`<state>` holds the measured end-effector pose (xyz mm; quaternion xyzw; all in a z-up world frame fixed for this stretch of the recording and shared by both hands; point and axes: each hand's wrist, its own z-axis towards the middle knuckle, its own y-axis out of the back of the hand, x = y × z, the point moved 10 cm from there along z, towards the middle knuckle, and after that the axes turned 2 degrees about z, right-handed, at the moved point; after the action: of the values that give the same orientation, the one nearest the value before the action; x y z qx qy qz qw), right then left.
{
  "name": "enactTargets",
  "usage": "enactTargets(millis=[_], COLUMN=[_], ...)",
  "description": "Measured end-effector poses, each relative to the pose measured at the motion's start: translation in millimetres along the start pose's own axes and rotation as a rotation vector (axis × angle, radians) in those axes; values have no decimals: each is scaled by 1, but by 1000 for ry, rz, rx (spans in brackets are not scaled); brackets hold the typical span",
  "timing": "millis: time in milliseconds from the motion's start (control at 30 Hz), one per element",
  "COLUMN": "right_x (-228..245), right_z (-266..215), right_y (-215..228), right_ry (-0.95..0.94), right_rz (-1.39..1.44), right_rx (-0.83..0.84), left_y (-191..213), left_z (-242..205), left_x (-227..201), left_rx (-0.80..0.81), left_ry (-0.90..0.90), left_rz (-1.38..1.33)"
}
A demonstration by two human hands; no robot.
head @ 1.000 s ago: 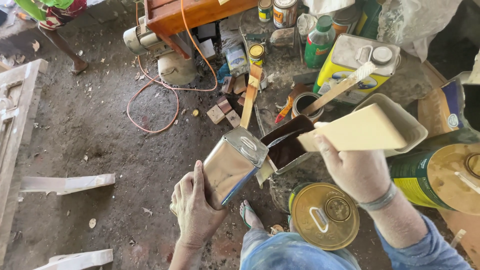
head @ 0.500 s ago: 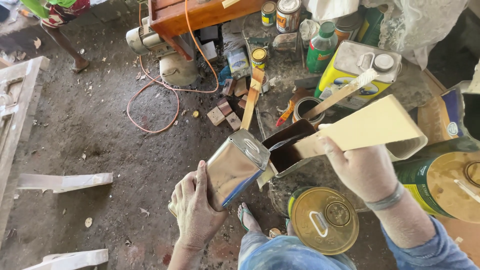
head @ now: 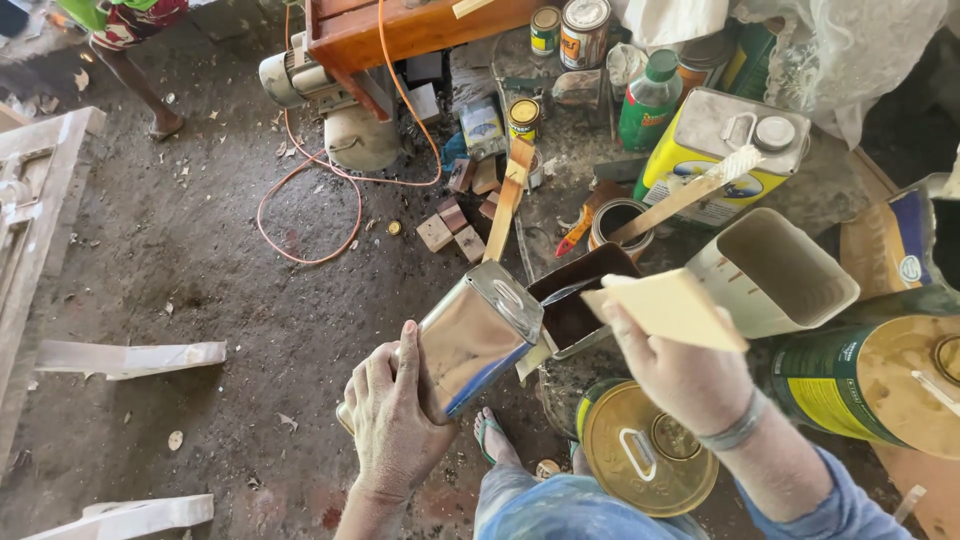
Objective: Mixing liquid components and pouring them into a larger container in a workshop setting.
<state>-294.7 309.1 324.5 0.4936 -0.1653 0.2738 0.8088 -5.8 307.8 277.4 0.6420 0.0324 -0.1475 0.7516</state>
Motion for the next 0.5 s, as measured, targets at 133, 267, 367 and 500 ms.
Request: enactTargets(millis=[133,267,367,500], right_x=[17,2,-20,-33], right_z=[0,-1,1,9], right_y=[-2,-2,-4,12], right_ry=[57,39,-23,2], right_rz=[127,244,238,78], right_rx=[-19,2,51,-27], left_y=[8,5,8,7], left_z=[3,-2,1,5], left_x=[-6,-5,-6,-4], left_rx=[-14,-121,-135,-115], left_ry=[-15,-51,-55,-43], left_rz=[-28,25,-23,-50])
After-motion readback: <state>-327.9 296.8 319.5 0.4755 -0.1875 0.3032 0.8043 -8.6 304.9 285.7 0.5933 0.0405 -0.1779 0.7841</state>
